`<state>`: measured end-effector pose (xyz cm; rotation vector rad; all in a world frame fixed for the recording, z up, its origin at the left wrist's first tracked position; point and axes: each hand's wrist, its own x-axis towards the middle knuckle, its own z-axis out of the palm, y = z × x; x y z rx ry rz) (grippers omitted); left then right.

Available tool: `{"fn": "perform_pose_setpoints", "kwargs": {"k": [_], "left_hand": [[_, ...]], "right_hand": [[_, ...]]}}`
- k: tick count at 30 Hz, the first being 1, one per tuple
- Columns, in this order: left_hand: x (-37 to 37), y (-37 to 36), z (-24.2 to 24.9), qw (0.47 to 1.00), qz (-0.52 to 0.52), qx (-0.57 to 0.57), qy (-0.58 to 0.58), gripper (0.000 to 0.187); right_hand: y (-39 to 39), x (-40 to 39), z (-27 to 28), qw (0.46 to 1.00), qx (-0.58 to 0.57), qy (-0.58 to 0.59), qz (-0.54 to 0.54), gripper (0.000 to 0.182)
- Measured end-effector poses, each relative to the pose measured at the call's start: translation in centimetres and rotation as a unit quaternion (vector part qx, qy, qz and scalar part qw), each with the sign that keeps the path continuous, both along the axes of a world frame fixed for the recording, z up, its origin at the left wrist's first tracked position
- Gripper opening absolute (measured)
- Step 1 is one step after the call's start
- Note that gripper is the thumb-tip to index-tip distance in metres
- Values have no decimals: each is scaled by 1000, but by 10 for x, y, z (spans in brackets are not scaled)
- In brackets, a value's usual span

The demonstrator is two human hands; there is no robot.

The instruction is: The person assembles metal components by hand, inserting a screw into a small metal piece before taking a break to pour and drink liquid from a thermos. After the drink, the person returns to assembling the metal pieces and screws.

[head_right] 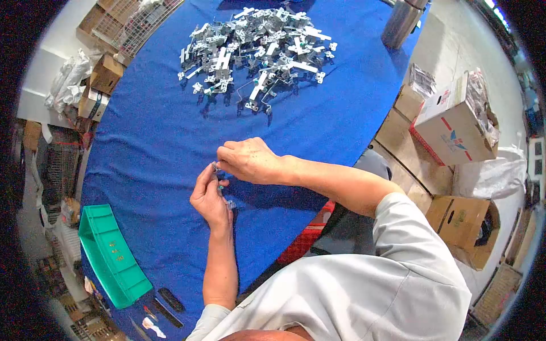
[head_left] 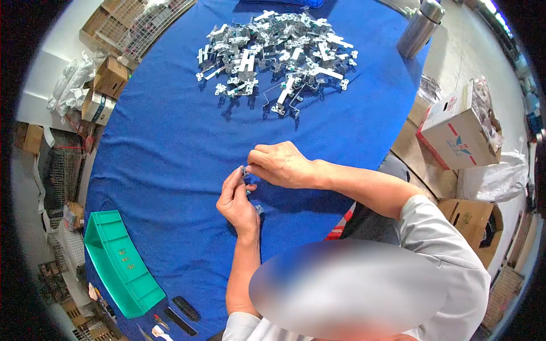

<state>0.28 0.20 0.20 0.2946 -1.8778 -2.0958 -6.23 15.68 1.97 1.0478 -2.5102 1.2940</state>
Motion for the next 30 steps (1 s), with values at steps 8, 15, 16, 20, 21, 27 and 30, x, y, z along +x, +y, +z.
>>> {"fn": "perform_pose_setpoints", "kwargs": {"k": [8, 15, 16, 20, 21, 27, 30], "left_hand": [[-1, -2, -4, 1000, -7, 3, 7, 29], [-1, -1, -3, 1000, -3, 3, 2, 29], [0, -1, -3, 1000, -2, 2, 1, 29], [0, 0, -3, 1000, -5, 11, 5, 27], [0, -1, -3, 1000, -4, 9, 6, 27], [0, -1, -5, 1000, -4, 0, 9, 28], [0, 0, -2, 1000, -6, 2, 14, 28]], "right_hand": [[1, 0, -1, 1000, -21, -17, 14, 19], [0, 1, 0, 1000, -19, -18, 15, 18], [0, 0, -2, 1000, -9, -17, 10, 18], [0, -1, -5, 1000, 10, 15, 5, 19], [0, 1, -1, 1000, -5, 8, 0, 19], [-1, 1, -3, 1000, 7, 2, 8, 18], [-1, 1, -1, 1000, 12, 12, 9, 17]]}}
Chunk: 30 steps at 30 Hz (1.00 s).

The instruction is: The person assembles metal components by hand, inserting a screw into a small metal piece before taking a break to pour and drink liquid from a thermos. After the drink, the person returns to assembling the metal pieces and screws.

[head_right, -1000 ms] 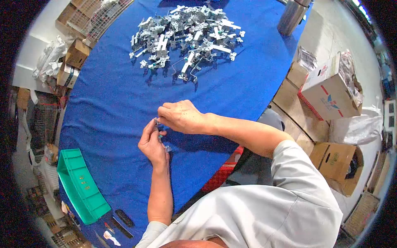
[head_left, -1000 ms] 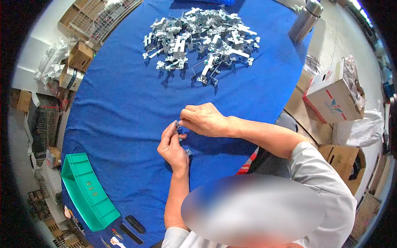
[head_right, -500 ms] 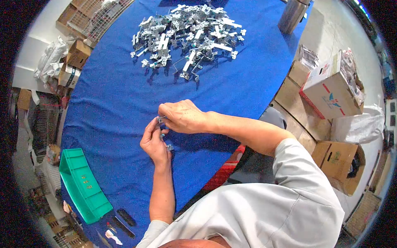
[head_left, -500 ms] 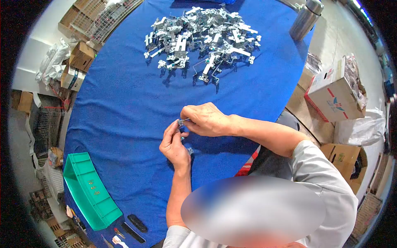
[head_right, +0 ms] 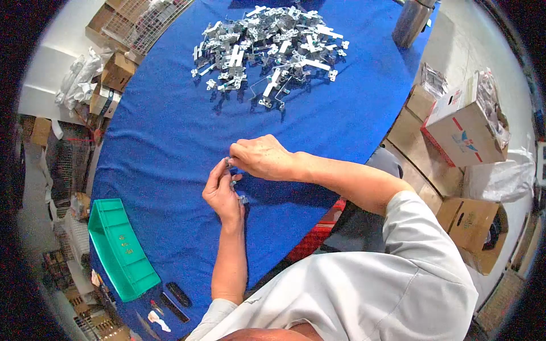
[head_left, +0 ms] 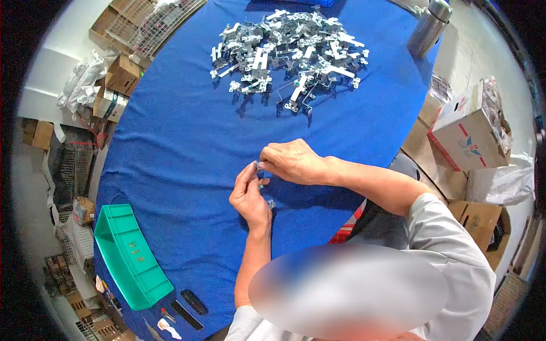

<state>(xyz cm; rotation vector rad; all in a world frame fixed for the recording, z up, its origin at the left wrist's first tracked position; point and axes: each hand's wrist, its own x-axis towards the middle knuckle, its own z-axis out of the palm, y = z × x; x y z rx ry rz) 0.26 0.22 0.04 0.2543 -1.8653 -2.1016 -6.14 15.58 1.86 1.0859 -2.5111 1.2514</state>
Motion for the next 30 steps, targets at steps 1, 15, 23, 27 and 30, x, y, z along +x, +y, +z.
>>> {"fn": "perform_pose_setpoints", "kwargs": {"k": [1, 15, 23, 27, 30], "left_hand": [[0, -1, -1, 1000, 0, 6, -3, 27], [0, -2, -3, 1000, 0, 9, -10, 27], [0, -2, -5, 1000, 3, 11, -12, 23], [-1, -2, -5, 1000, -2, 10, -10, 24], [0, -2, -3, 1000, -2, 18, -18, 24]], "right_hand": [[0, 0, 1, 1000, -14, 7, -3, 17], [-1, 0, -1, 1000, -8, 18, 2, 17], [-2, 1, 3, 1000, -17, 15, -4, 18], [-3, 0, -2, 1000, -4, -2, 14, 20], [-4, 1, 1, 1000, -8, 3, 9, 18]]}}
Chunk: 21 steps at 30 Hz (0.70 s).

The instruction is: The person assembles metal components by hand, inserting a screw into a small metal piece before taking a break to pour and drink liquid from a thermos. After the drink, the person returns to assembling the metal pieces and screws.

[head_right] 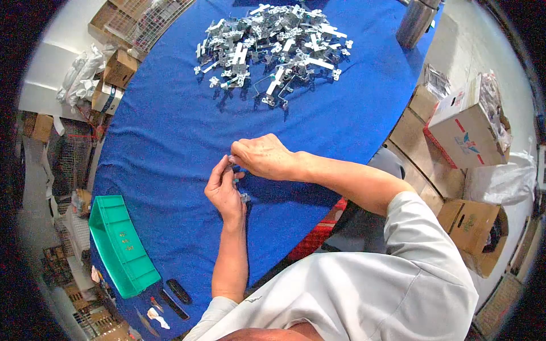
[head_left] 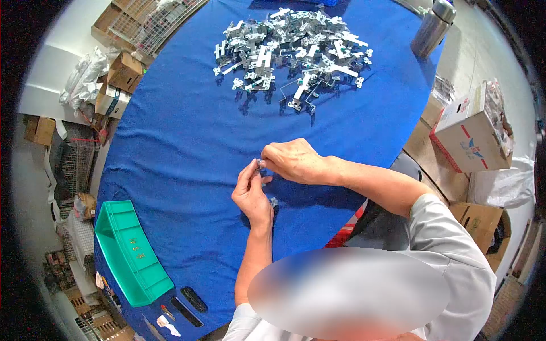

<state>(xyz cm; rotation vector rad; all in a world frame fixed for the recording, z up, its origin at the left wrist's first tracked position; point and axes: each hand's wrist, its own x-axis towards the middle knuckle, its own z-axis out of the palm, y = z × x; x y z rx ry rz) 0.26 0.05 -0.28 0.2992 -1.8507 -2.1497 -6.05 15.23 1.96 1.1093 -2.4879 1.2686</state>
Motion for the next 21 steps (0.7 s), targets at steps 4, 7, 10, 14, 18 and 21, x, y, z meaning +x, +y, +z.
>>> {"fn": "perform_pose_setpoints", "kwargs": {"k": [4, 7, 10, 14, 18, 21], "left_hand": [[-1, 0, -4, 1000, -4, -14, 4, 25], [-1, 1, -1, 1000, -7, -23, 5, 25], [-1, 1, 0, 1000, -9, -27, 3, 26], [-1, 0, -3, 999, -13, -32, 12, 25], [0, 1, -1, 1000, -2, -23, 13, 25], [-1, 0, -5, 1000, -6, -18, 25, 25]], "right_hand": [[0, -1, -6, 1000, -7, 4, -1, 18], [2, -2, -4, 999, 37, -5, -6, 18], [1, -1, -2, 999, 31, -6, -7, 18], [-1, -1, -5, 1000, 20, -14, -13, 21], [0, 0, 0, 999, 33, -7, 7, 18], [-1, 3, 6, 1000, 17, -20, -16, 16]]}}
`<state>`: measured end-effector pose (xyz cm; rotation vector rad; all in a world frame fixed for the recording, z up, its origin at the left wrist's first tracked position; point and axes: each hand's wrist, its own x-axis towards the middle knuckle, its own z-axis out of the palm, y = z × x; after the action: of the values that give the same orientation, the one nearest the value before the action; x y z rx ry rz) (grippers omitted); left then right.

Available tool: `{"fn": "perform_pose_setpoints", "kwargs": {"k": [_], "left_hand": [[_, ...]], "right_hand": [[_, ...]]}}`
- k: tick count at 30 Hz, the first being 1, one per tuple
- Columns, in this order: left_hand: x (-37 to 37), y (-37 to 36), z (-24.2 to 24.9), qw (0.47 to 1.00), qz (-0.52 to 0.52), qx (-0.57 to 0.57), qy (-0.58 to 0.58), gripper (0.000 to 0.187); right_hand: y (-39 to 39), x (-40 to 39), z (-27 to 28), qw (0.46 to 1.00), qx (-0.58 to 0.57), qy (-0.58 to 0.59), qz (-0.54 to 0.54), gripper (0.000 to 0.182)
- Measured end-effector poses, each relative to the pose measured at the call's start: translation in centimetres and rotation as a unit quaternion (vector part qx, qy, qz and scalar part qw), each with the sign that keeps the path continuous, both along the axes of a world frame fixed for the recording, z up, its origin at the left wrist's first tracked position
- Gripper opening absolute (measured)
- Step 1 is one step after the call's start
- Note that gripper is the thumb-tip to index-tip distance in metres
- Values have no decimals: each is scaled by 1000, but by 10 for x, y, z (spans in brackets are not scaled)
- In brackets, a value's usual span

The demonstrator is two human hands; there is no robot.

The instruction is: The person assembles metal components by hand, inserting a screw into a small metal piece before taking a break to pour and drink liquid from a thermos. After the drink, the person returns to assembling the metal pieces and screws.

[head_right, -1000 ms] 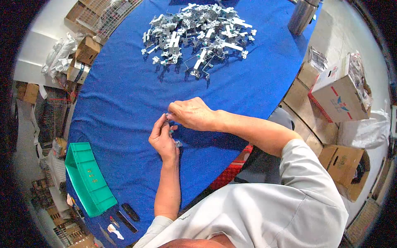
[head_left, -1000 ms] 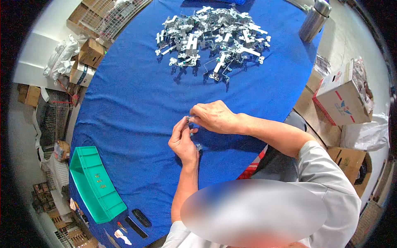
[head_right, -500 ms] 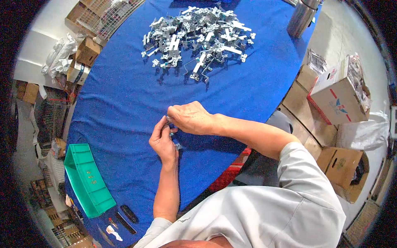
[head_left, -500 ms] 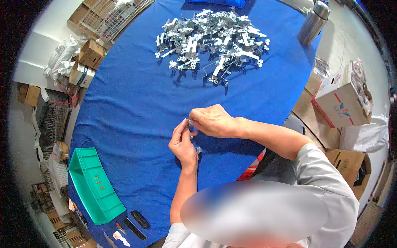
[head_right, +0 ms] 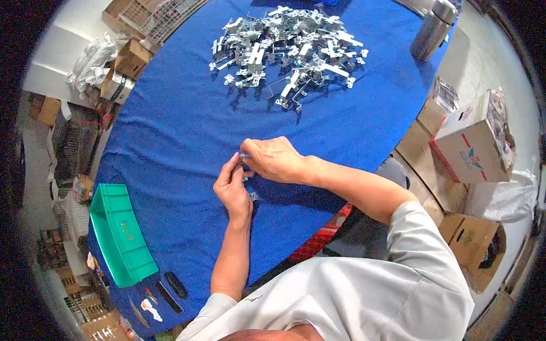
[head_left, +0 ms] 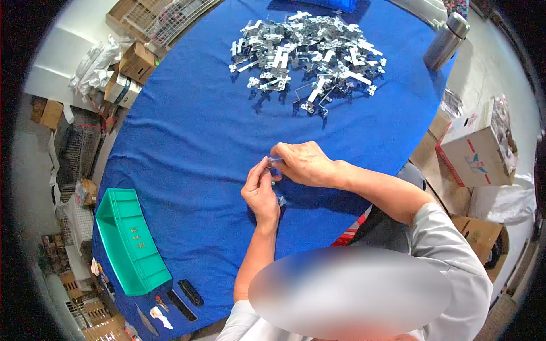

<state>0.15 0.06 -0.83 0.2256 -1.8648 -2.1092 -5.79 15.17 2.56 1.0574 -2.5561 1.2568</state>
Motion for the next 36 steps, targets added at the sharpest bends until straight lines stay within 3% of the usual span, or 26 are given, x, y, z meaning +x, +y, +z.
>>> {"fn": "perform_pose_setpoints", "kwargs": {"k": [5, 8, 10, 14, 19, 26, 29, 32, 34, 36], "left_hand": [[1, 2, 5, 1000, -12, -6, -15, 25], [0, 1, 6, 1000, -6, -8, -22, 26], [0, 0, 2, 1000, -2, -14, -14, 26], [0, 0, 2, 1000, 4, -22, -8, 27], [0, 2, 4, 1000, -2, -24, -5, 27], [1, 3, 4, 1000, 3, -15, 4, 26], [0, 1, 3, 1000, 5, -22, 3, 25], [1, 3, 9, 1000, 11, 1, -15, 24], [1, 2, 5, 1000, 9, -2, -9, 24], [1, 2, 4, 1000, 8, -5, -3, 24]], "right_hand": [[1, -4, -8, 1000, -6, 12, 12, 19], [1, -3, -8, 998, 53, 6, 19, 17], [1, 0, 1, 1000, -20, 2, 5, 20], [-1, -2, -11, 999, -27, 14, 11, 23], [0, -3, -10, 999, 40, -10, 6, 29], [0, -3, -5, 996, 86, -11, -18, 26], [-1, 0, 1, 999, -2, -31, -32, 26], [1, -1, 0, 999, 5, -41, -23, 24], [4, -4, -1, 995, 89, -45, 7, 21], [2, -4, -4, 998, 54, -45, 0, 21]]}}
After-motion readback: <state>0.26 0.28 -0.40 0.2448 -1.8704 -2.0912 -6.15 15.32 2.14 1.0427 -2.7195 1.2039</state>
